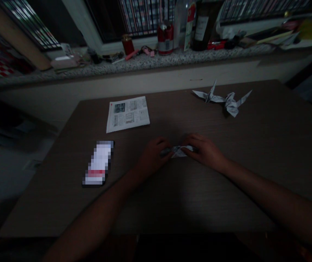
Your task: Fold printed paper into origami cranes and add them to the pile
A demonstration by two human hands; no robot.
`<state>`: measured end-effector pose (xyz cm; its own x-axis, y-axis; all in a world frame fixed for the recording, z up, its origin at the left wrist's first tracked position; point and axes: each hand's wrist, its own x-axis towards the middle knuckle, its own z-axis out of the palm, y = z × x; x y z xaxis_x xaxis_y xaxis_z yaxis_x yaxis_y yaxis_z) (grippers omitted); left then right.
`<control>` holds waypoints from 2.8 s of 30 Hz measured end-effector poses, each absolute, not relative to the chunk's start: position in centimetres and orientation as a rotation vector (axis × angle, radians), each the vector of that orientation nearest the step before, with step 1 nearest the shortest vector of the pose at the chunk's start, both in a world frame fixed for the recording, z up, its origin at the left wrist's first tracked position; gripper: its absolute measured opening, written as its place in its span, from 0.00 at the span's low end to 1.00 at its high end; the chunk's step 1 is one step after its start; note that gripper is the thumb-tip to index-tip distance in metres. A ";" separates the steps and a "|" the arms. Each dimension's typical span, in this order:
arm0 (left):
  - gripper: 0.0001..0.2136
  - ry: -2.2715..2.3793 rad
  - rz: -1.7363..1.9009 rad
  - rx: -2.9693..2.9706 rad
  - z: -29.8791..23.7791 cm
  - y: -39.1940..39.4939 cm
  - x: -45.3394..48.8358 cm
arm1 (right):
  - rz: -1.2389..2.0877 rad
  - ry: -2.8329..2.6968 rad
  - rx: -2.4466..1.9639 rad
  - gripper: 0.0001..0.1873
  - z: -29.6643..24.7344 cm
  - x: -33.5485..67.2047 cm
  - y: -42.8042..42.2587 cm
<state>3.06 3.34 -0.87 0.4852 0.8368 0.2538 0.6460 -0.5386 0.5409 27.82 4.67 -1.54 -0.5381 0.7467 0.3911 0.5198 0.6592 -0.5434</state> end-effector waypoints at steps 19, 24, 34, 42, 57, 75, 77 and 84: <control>0.09 1.134 0.509 2.639 -1.0 3.4 2.6 | 0.118 -2.593 -0.976 0.07 -1.3 28.0 4.1; 0.10 1.055 0.524 2.666 -0.5 2.9 2.2 | 0.018 -2.648 -0.885 0.09 -1.2 28.3 3.6; 0.11 1.084 0.564 2.533 -0.9 2.5 2.1 | 0.220 -2.603 -0.830 0.13 -1.4 29.2 3.0; 0.12 1.161 0.561 2.524 -0.9 2.4 2.3 | 0.171 -2.608 -0.852 0.16 -1.4 29.4 3.1; 0.10 1.130 0.362 2.681 -0.1 2.0 3.1 | 0.363 -2.428 -0.955 0.15 -1.9 31.4 5.0; 0.09 1.257 0.543 2.377 1.2 1.6 3.2 | 0.800 -2.065 -0.944 0.07 -0.8 29.7 4.3; 0.09 1.260 0.592 2.272 1.6 1.5 3.4 | 0.870 -2.009 -0.969 0.08 -0.5 29.5 4.0; 0.06 1.281 0.694 1.909 2.5 1.2 4.2 | 1.234 -1.739 -1.209 0.14 0.5 28.6 3.1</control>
<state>4.22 1.19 2.50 0.3603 0.9320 0.0396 0.5425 -0.2439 0.8039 28.61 3.06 0.55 -0.3400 0.9403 0.0123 0.2989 0.1205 -0.9466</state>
